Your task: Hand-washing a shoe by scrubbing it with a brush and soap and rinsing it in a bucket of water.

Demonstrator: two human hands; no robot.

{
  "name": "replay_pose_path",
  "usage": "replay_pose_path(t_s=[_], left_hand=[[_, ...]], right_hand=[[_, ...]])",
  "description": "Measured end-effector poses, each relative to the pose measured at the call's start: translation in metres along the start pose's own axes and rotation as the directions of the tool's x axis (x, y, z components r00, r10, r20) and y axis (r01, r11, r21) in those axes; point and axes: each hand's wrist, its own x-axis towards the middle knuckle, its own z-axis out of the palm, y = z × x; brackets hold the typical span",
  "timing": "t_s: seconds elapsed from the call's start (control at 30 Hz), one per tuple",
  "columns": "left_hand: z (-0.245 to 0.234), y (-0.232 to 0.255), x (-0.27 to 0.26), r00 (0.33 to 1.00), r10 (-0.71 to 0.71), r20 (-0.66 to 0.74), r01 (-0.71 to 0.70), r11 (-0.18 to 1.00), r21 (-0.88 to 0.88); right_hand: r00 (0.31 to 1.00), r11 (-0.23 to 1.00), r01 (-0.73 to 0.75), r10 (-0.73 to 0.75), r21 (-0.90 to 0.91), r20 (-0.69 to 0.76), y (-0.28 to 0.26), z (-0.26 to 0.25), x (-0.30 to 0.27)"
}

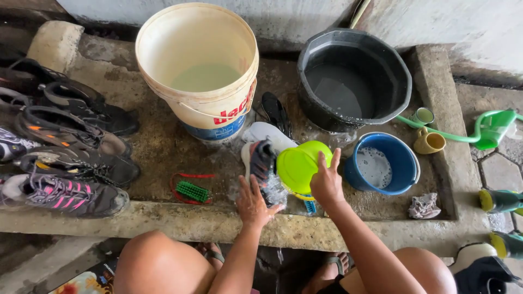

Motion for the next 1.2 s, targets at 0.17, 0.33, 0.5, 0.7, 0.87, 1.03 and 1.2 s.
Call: replay_pose_path(t_s=[0.17, 0.33, 0.5, 0.7, 0.87, 1.03, 1.2], left_hand=[[0.051, -0.025, 0.02, 0.906, -0.346, 0.244, 0.402, 0.885, -0.234], [0.001, -0.009, 0.025, 0.873, -0.343, 0.347, 0.446, 0.85, -0.282], [-0.056, 0.025, 0.058, 0.972, -0.103, 0.212, 0.09, 0.993, 0.07], [-0.045, 0.022, 0.089, 0.984, 0.078, 0.158, -0.116, 0.962, 0.248], [0.003, 0.008, 0.086, 0.91, 0.404, 0.096, -0.393, 0.913, -0.109], [-0.057, 0.033, 0.103, 0.865, 0.086, 0.495, -0.047, 0.995, -0.091], [-0.022, 0.036, 0.09, 0.964, 0.105, 0.244, -0.124, 0.99, 0.062]], right_hand=[[0.997, 0.997, -0.036, 0.041, 0.067, -0.067, 0.014, -0.003, 0.011], [0.996, 0.988, -0.015, 0.027, 0.155, -0.079, -0.026, -0.032, 0.006], [0.993, 0.991, 0.061, -0.049, 0.117, -0.106, -0.036, -0.01, 0.024], [0.973, 0.98, 0.124, -0.089, 0.155, -0.213, -0.054, 0.005, 0.044], [0.934, 0.968, 0.223, -0.177, 0.119, -0.312, -0.069, 0.013, 0.058], [0.805, 0.932, 0.36, -0.28, 0.054, -0.523, -0.064, 0.033, 0.076], [0.746, 0.912, 0.41, -0.318, 0.028, -0.585, -0.07, 0.035, 0.082]])
